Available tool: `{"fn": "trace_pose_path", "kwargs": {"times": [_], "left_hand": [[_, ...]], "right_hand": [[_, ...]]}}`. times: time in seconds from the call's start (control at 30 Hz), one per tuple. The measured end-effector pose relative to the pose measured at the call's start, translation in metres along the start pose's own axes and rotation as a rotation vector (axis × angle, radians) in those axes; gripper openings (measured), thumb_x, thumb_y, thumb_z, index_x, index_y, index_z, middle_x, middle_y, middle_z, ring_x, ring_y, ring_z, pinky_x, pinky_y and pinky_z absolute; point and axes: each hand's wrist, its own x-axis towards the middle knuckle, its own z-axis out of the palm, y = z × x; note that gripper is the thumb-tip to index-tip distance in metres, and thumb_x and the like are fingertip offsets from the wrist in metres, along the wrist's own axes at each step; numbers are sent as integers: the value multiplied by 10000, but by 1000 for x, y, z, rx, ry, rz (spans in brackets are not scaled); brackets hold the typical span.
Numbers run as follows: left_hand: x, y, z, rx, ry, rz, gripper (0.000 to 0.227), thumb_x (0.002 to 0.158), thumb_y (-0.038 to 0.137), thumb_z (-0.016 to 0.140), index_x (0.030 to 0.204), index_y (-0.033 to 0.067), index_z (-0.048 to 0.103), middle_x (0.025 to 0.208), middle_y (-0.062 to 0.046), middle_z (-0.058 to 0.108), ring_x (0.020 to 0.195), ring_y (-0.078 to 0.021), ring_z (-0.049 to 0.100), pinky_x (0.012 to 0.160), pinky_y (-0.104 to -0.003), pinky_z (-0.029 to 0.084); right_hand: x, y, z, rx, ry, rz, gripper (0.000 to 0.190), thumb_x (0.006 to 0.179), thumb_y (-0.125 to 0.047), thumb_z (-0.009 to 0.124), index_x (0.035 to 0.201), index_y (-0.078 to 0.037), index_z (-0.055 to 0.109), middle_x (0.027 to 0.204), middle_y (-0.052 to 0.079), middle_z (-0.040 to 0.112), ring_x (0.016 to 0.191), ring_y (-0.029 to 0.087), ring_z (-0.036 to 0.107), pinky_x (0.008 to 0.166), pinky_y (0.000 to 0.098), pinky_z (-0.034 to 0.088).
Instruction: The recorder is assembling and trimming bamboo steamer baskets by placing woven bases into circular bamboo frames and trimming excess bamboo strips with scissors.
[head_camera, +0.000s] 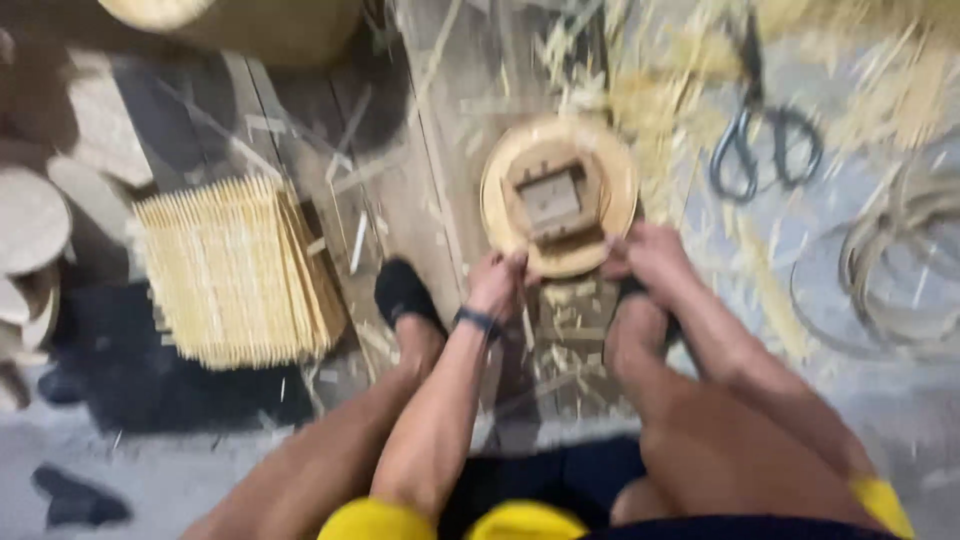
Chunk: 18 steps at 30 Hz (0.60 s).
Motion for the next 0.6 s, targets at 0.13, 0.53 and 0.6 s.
{"fn": "trace_pose_path", "kwargs": {"times": [0.13, 0.53, 0.6], "left_hand": [[-42, 99, -2, 413, -132, 345, 331, 945, 143, 726, 1212, -37, 650, 1056, -142, 738, 906, -172, 688, 792, -314, 588], [-112, 169, 96, 512, -95, 856, 400, 1094, 327, 555, 1317, 14, 667, 1138, -126, 761, 1074, -192, 727, 908, -315, 572], [-98, 170, 93, 524, -71, 892, 409, 1091, 349, 550, 1292, 18, 682, 1092, -123, 777, 1032, -181, 743, 873, -319, 588]], "right_hand": [[-16, -41, -5, -146, 21, -275, 741, 863, -260, 796, 1414, 52, 410, 1248, 221, 611, 1145, 296, 623, 900, 415, 553], [-42, -78, 45, -81, 120, -516, 840, 802, -286, 888, 1363, 31, 350, 1253, 185, 590, 1163, 249, 617, 992, 375, 536], [-38, -81, 43, -78, 109, -567, 835, 798, -298, 897, 1341, 39, 360, 1232, 178, 585, 1150, 240, 622, 976, 373, 551]]}}
